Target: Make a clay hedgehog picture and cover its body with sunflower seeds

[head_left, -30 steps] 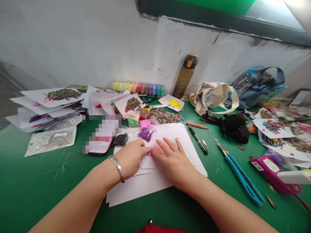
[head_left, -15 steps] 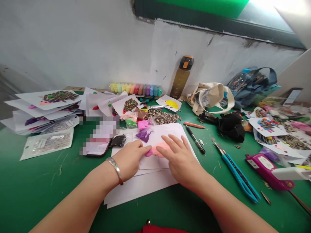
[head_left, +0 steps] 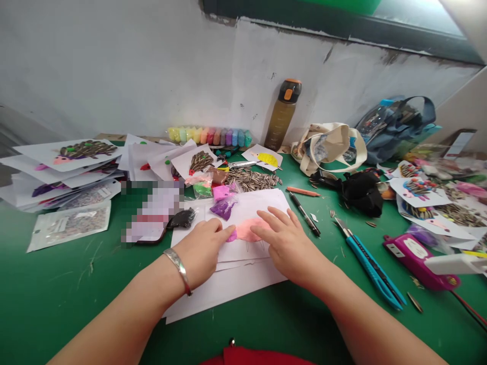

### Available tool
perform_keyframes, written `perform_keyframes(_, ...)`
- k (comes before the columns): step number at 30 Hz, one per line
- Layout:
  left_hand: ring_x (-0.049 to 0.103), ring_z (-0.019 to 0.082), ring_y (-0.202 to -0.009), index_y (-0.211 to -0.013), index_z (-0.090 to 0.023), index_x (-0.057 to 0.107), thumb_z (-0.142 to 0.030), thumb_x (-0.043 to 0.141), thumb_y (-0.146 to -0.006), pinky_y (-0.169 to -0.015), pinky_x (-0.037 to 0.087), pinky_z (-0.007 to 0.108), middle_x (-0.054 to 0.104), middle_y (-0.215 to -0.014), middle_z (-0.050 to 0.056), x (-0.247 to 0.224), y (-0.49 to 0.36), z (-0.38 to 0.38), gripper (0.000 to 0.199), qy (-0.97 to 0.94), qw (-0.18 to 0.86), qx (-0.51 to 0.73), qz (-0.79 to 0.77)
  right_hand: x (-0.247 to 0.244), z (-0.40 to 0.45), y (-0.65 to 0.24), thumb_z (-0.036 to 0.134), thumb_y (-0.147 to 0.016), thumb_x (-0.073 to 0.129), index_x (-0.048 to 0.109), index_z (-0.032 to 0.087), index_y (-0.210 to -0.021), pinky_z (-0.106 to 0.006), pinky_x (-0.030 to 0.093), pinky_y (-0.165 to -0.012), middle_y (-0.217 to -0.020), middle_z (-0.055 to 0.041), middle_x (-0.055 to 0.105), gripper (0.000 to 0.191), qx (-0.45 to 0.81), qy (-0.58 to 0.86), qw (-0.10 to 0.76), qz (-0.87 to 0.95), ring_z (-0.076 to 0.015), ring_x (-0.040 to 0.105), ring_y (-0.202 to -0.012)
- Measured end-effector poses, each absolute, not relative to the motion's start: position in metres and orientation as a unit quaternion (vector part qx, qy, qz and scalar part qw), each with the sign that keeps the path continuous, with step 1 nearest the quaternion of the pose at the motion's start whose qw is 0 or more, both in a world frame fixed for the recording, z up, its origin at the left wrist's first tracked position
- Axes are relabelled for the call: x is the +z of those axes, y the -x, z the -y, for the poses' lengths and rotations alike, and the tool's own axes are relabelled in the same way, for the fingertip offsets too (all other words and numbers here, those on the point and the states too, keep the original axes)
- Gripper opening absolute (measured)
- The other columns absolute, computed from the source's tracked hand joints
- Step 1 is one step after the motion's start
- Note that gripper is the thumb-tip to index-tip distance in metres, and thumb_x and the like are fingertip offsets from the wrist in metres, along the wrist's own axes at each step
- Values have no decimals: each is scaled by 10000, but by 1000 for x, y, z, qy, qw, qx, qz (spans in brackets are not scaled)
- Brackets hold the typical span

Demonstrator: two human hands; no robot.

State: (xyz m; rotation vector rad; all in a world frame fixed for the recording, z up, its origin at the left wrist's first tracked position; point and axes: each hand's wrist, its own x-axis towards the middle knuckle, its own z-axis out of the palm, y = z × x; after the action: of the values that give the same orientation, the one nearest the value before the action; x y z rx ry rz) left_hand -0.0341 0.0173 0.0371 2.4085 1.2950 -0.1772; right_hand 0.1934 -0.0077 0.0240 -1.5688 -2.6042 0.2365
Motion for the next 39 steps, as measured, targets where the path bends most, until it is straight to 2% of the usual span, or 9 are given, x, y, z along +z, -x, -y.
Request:
perform_keyframes(6,505,248,-971,-1352,-255,490,35,404,-717,-898,454,414,518,-1117,108,38,34,-9,703,-858,194,-71,-470,18,11,-189,29,-734,475,472,338,-1346,-644,131,-1093,-1513,-69,328,686,74,480,25,874,-344,224,-1393)
perform_keyframes(10,451,261,-1096,-1418,-238,408,70,383,-703,-990,406,437,470,-1260,129,33,33,1,779,-858,174,-56,-480,19,12,-187,54,-758,478,487,293,-1342,-654,89,-1098,-1484,-91,368,631,65,466,13,882,-354,225,-1392)
perform_keyframes(17,452,251,-1088,-1436,-211,377,64,369,-710,-1000,407,455,501,-1252,132,27,35,6,777,-865,159,-24,-475,20,14,-186,25,-762,437,466,309,-1355,-635,116,-1105,-1507,-76,335,658,55,480,36,875,-333,231,-1394)
perform_keyframes(23,462,266,-1081,-1382,-216,467,51,380,-729,-971,431,468,516,-1248,138,23,36,7,712,-872,133,-11,-472,20,14,-185,47,-795,424,493,297,-1332,-634,104,-1109,-1467,-72,397,597,78,467,26,880,-322,236,-1394)
perform_keyframes(28,497,240,-1046,-1381,-193,456,-13,331,-844,-973,441,424,556,-1187,124,24,43,2,579,-875,176,41,-449,20,13,-182,5,-769,405,446,286,-1359,-612,110,-1124,-1483,-53,375,655,68,479,43,874,-300,210,-1402)
perform_keyframes(30,500,236,-1030,-1356,-200,481,-27,333,-859,-961,449,417,560,-1175,115,24,44,1,547,-878,181,38,-441,21,13,-178,50,-817,410,460,272,-1345,-610,118,-1126,-1483,-63,376,574,72,483,49,871,-303,220,-1398)
perform_keyframes(32,494,240,-1019,-1330,-196,506,-14,353,-840,-942,458,424,554,-1168,117,23,44,1,545,-881,167,34,-441,23,14,-171,180,-904,413,470,244,-1337,-607,120,-1131,-1478,-80,383,442,83,485,57,869,-311,233,-1394)
perform_keyframes(35,491,246,-1013,-1260,-172,555,-9,385,-819,-923,468,435,562,-1136,124,22,41,4,500,-879,152,33,-450,25,15,-162,398,-954,400,466,226,-1350,-619,113,-1130,-1482,-95,381,437,105,476,62,871,-332,236,-1392)
perform_keyframes(39,519,249,-1019,-1172,-170,610,-48,397,-844,-927,474,431,581,-1146,126,25,43,3,410,-879,157,36,-450,22,15,-157,424,-964,381,490,233,-1331,-632,107,-1124,-1487,-97,377,428,106,469,58,875,-336,234,-1396)
